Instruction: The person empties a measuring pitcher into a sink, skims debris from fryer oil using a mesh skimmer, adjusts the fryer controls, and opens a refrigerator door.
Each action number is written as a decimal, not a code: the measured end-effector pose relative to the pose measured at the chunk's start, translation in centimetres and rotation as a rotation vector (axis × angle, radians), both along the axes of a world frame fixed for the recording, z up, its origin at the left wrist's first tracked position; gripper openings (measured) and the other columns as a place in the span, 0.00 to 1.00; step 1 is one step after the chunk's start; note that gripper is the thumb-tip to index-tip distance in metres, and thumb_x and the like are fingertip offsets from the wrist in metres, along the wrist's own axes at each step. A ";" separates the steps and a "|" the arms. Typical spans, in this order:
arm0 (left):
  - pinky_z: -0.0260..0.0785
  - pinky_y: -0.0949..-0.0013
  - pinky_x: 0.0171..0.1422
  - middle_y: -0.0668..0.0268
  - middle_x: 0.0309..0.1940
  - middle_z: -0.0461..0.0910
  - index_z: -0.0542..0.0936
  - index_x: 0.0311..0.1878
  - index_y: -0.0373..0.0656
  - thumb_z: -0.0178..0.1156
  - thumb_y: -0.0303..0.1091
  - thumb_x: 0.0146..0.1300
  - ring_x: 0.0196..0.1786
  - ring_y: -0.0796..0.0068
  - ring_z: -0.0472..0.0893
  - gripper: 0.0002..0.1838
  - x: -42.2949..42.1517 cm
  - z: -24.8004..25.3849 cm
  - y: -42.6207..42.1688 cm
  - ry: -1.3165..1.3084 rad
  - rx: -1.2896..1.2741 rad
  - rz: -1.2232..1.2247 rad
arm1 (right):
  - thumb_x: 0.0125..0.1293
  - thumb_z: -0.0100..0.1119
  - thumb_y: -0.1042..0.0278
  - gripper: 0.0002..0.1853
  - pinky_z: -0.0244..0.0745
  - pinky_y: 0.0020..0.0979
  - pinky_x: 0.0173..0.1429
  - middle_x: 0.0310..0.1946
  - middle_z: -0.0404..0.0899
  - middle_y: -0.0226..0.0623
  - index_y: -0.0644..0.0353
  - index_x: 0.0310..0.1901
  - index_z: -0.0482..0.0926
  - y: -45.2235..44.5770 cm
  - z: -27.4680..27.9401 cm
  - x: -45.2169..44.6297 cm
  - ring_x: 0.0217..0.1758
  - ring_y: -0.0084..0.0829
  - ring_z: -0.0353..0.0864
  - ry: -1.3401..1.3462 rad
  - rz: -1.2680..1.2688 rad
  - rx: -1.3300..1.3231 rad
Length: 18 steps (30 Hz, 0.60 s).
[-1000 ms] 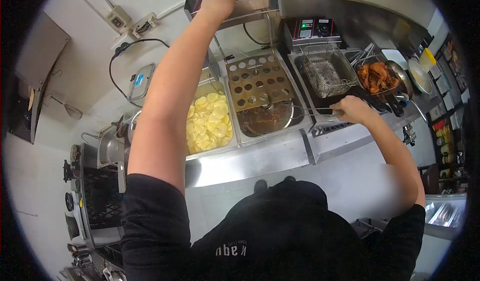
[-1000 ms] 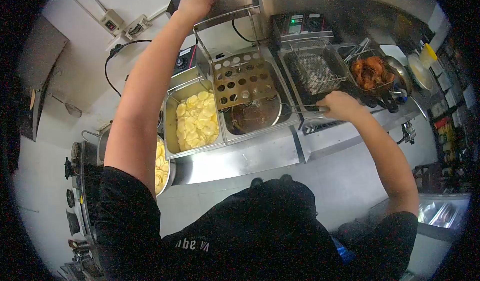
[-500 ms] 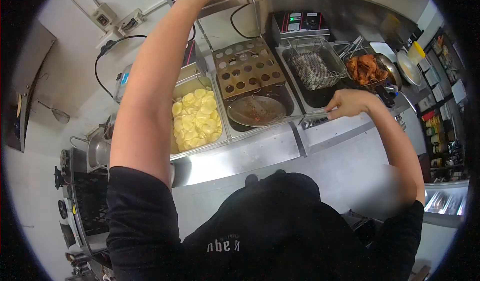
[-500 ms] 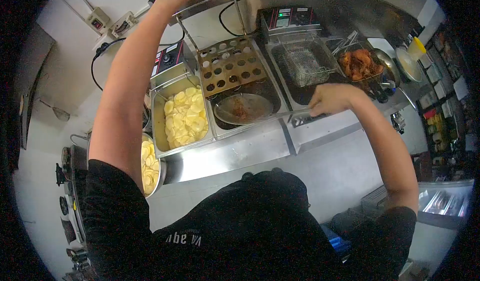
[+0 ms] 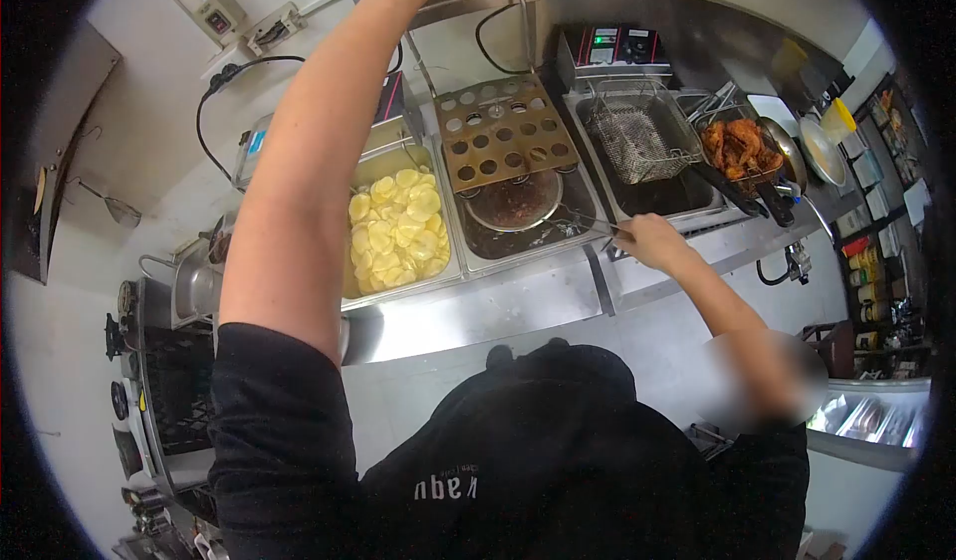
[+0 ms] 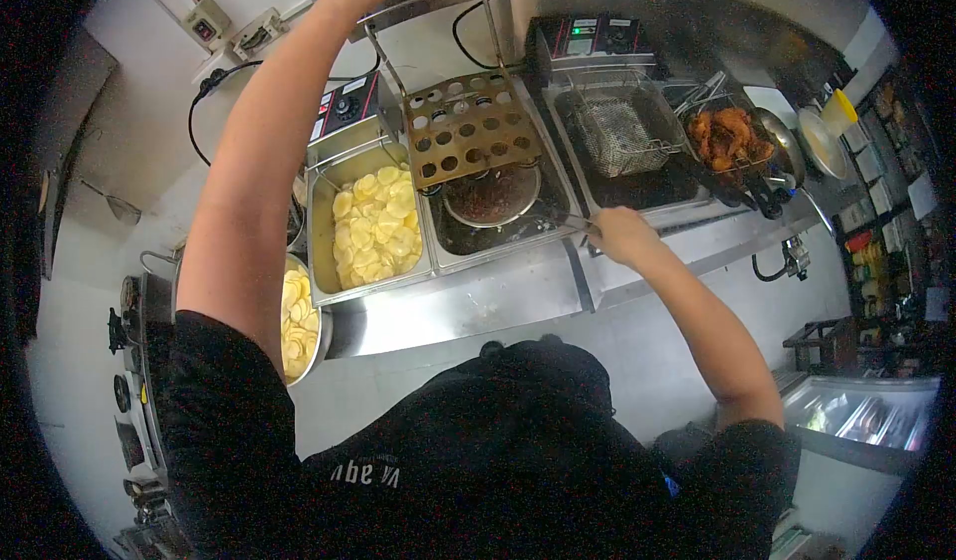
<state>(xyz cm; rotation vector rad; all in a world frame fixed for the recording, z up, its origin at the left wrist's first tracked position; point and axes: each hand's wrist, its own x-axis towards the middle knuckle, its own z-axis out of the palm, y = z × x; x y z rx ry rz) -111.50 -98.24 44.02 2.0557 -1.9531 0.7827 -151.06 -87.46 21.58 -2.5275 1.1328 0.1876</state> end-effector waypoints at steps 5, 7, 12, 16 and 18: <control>0.75 0.57 0.52 0.50 0.40 0.83 0.83 0.38 0.37 0.51 0.29 0.59 0.48 0.54 0.82 0.12 1.0 -0.3 -0.7 -0.085 0.012 -0.010 | 0.60 0.60 0.61 0.14 0.75 0.46 0.48 0.35 0.82 0.50 0.58 0.44 0.81 0.2 -1.3 -2.2 0.42 0.50 0.81 -0.075 -0.063 0.015; 0.75 0.56 0.51 0.50 0.39 0.83 0.82 0.38 0.37 0.50 0.29 0.60 0.46 0.53 0.82 0.11 1.3 -0.5 -0.6 -0.131 -0.021 -0.030 | 0.60 0.60 0.61 0.15 0.76 0.46 0.48 0.35 0.82 0.49 0.58 0.45 0.81 -0.1 -1.6 -3.0 0.41 0.50 0.81 -0.093 -0.044 -0.023; 0.75 0.56 0.50 0.48 0.38 0.82 0.81 0.39 0.37 0.50 0.28 0.60 0.45 0.52 0.82 0.11 1.2 -0.1 0.0 -0.116 -0.060 -0.033 | 0.61 0.60 0.60 0.21 0.78 0.43 0.41 0.33 0.81 0.47 0.54 0.56 0.77 -2.0 -0.5 -3.8 0.35 0.45 0.83 0.032 0.065 -0.365; 0.75 0.56 0.51 0.48 0.39 0.82 0.82 0.38 0.37 0.50 0.29 0.60 0.46 0.52 0.82 0.12 1.1 0.2 0.0 -0.096 -0.025 -0.022 | 0.61 0.57 0.64 0.23 0.78 0.39 0.36 0.32 0.78 0.43 0.54 0.59 0.75 -4.6 1.2 -3.0 0.30 0.42 0.82 0.088 0.122 -0.575; 0.75 0.56 0.51 0.48 0.40 0.82 0.82 0.38 0.37 0.50 0.29 0.60 0.47 0.52 0.82 0.12 0.6 0.4 0.0 -0.082 -0.018 0.000 | 0.58 0.55 0.69 0.25 0.77 0.33 0.31 0.31 0.76 0.39 0.54 0.60 0.74 -6.0 1.4 -2.6 0.28 0.35 0.82 0.234 0.208 -0.794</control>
